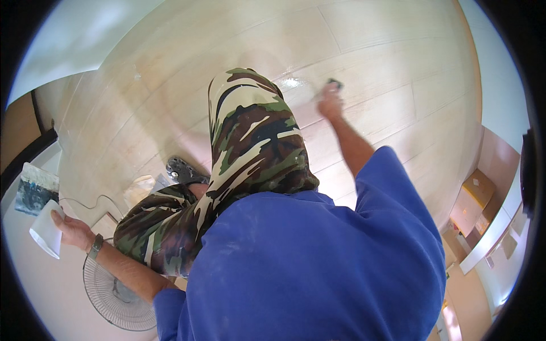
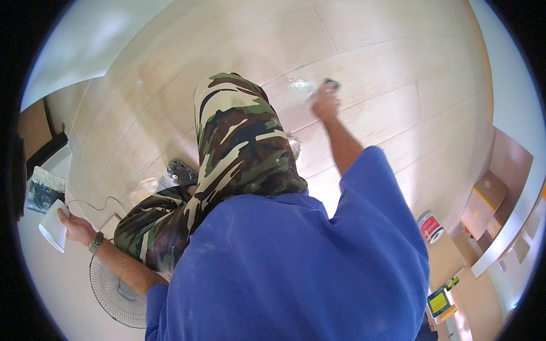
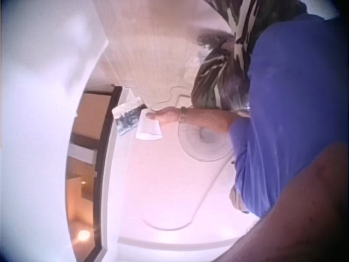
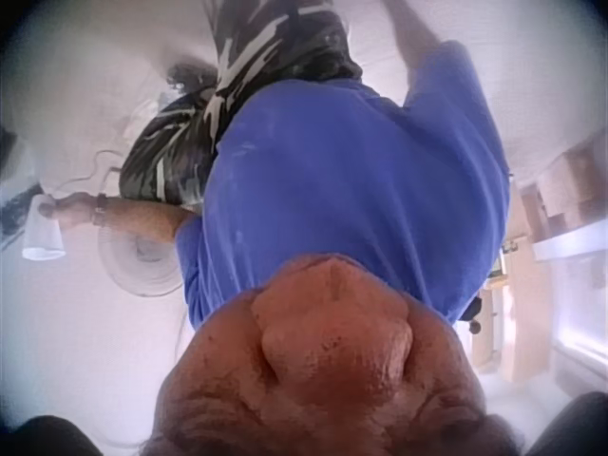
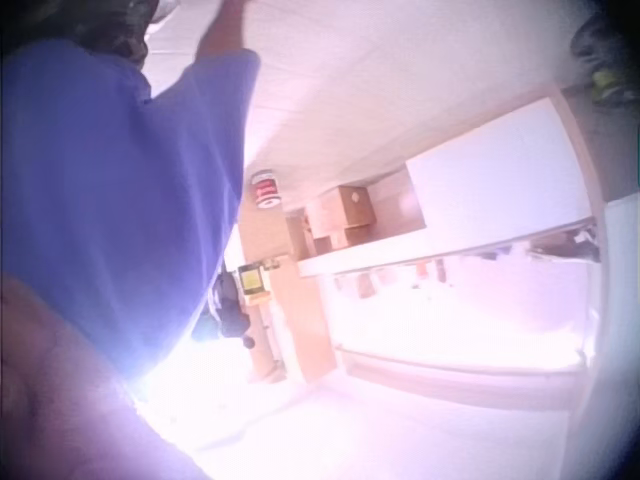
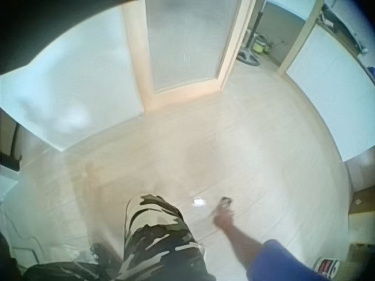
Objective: The person kneels on a tiled floor and uses a putty knife to spread a white paste into the grout lines. They hold a white cup in the other hand and repeatedly apply and smooth the material across multiple tile seams.
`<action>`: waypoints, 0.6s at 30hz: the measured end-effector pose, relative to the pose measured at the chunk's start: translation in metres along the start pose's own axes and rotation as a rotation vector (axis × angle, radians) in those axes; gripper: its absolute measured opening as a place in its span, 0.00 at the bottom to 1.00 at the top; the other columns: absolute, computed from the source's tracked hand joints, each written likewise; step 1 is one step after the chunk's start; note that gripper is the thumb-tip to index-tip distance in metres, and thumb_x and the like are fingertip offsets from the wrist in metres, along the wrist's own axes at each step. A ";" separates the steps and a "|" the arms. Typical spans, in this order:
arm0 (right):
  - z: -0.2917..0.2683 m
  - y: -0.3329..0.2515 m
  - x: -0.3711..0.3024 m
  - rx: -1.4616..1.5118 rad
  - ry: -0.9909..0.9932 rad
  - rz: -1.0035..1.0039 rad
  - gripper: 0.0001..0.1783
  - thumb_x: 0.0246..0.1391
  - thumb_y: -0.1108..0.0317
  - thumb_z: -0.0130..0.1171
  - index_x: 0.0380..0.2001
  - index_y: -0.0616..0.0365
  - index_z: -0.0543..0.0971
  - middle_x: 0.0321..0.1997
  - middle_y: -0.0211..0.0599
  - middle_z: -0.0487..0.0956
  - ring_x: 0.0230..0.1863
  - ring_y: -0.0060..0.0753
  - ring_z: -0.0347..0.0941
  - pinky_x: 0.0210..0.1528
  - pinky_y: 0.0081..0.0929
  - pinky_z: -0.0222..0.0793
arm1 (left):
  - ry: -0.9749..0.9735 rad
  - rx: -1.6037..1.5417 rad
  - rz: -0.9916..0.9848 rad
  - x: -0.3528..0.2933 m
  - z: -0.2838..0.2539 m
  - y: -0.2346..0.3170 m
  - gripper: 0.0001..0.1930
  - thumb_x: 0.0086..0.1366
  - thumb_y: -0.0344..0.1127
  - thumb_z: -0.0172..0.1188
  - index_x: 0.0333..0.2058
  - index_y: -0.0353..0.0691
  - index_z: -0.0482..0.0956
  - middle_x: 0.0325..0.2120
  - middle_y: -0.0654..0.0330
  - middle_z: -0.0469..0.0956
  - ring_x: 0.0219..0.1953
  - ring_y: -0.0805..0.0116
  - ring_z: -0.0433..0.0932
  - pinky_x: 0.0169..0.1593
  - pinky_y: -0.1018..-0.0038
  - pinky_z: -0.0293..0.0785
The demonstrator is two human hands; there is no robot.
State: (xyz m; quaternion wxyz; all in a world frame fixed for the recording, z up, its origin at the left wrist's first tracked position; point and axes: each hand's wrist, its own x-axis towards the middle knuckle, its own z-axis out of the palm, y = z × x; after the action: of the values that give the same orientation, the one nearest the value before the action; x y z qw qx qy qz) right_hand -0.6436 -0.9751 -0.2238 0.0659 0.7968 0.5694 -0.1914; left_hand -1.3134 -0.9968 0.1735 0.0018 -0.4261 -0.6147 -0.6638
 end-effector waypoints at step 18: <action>-0.069 -0.153 0.079 -0.207 -0.223 -0.286 0.37 0.54 0.58 0.41 0.64 0.56 0.46 0.71 0.40 0.40 0.69 0.49 0.39 0.61 0.63 0.44 | 0.010 -0.017 -0.073 0.002 -0.029 -0.001 0.23 0.56 0.29 0.60 0.47 0.27 0.64 0.42 0.52 0.70 0.44 0.63 0.71 0.48 0.70 0.70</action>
State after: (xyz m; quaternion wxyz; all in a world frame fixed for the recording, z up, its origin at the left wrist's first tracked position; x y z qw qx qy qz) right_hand -0.7482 -0.8306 -0.1734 0.1821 0.6707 0.6825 -0.2263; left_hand -1.3314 -1.0190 0.1769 -0.0230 -0.3998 -0.6243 -0.6707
